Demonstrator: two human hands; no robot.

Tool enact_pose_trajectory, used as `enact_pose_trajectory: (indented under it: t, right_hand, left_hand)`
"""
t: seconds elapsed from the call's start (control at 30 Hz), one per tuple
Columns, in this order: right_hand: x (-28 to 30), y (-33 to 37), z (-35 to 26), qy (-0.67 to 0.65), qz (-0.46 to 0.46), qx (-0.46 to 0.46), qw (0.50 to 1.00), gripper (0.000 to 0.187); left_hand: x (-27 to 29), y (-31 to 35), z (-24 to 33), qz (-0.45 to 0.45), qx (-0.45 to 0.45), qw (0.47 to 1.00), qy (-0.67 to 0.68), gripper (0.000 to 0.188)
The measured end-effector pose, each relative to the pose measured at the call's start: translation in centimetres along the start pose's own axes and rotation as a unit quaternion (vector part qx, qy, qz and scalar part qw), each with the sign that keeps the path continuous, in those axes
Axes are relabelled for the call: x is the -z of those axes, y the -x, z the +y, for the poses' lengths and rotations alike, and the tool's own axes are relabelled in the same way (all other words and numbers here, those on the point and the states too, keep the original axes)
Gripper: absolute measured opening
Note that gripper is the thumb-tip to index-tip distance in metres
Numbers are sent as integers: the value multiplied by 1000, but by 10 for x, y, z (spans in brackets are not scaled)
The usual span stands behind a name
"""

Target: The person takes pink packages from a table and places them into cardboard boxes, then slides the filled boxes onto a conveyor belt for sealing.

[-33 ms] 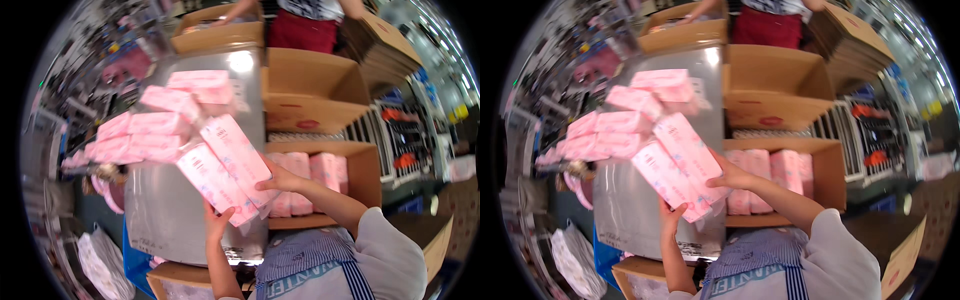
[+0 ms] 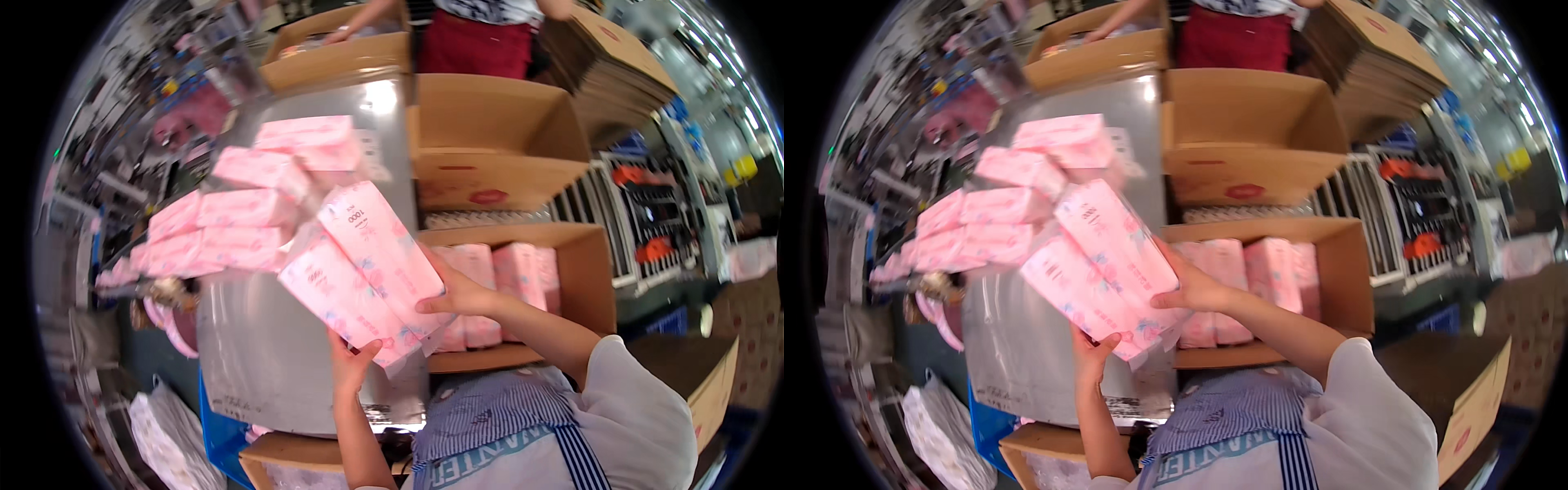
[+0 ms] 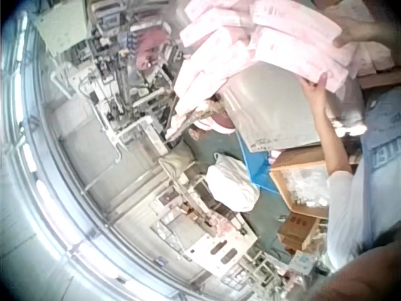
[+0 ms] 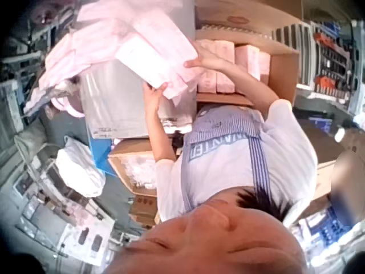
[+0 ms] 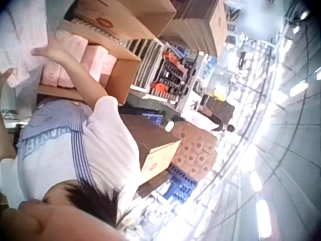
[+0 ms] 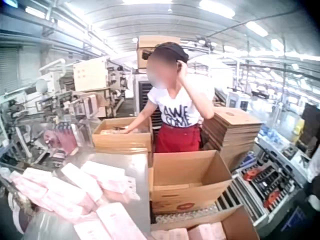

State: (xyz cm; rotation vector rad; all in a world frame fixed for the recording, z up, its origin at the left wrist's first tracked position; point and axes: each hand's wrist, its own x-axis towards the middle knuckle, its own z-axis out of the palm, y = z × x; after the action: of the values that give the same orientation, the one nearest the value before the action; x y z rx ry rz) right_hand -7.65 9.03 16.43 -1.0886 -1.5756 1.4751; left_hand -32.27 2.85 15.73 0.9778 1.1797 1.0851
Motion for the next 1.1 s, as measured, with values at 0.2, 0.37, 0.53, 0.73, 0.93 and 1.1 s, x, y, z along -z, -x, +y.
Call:
enact_pose_trajectory:
  t: [0.2, 0.37, 0.53, 0.73, 0.93, 1.1]
  right_hand:
    - [94, 176, -43, 256, 263, 4, 930, 98]
    - [127, 306, 0, 267, 335, -155, 890, 98]
    - [121, 294, 34, 343, 275, -219, 871, 92]
    - [175, 294, 69, 123, 305, -305, 894, 72]
    - [167, 272, 141, 328, 358, -269, 832, 55]
    - [157, 268, 85, 342, 62, -356, 867, 42]
  left_hand:
    - [-142, -10, -48, -269, 99, 946, 149, 51]
    - [-270, 2, -137, -354, 412, 819, 187, 68]
    - [-264, 10, -171, -346, 223, 910, -48, 97]
    - [-285, 39, -115, -338, 22, 884, -321, 102]
    - [-324, 42, -115, -354, 16, 697, -624, 96]
    - [-349, 10, -120, -291, -36, 686, -666, 81]
